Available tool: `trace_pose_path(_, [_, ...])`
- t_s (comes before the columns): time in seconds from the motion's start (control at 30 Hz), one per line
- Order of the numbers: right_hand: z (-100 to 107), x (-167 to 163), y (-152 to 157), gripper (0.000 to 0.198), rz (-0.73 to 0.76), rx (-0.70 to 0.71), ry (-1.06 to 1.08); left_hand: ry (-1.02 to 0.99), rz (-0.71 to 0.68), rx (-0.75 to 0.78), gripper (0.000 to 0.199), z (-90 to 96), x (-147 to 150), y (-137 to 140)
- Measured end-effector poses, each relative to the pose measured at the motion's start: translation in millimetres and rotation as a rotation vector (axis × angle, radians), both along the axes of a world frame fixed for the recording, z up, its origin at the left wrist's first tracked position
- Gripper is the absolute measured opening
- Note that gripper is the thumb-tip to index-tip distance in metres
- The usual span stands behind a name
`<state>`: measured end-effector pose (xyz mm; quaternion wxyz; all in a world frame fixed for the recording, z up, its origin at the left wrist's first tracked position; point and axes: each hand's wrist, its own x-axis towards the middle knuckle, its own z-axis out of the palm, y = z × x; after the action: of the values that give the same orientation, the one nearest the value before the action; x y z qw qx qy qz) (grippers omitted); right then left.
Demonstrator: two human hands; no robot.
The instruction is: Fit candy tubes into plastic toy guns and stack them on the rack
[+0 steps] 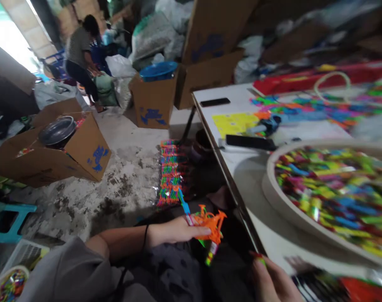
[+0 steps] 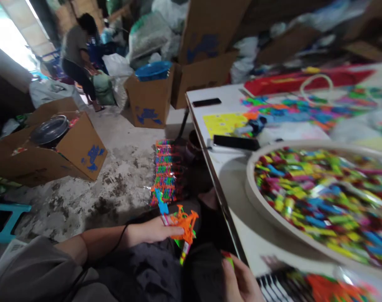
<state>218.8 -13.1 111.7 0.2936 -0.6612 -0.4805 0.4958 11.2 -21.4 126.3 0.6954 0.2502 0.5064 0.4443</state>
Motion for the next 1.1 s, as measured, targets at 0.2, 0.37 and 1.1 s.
trace_pose_path(0.2, [17.8, -23.7, -1.5, 0.047, -0.053, 0.225, 0.169, -0.012, -0.131, 0.05, 0.046, 11.1, 4.8, 10.0])
trace_pose_path(0.37, [16.2, -22.4, -2.0, 0.045, -0.087, 0.261, 0.272, 0.134, -0.328, 0.124, 0.032, 11.3, 7.7, 24.9])
trace_pose_path(1.1, [12.1, -27.7, -14.3, 0.033, 0.145, 0.49, -0.083, 0.331, -0.25, 0.202, 0.017, 3.7, 6.7, 21.2])
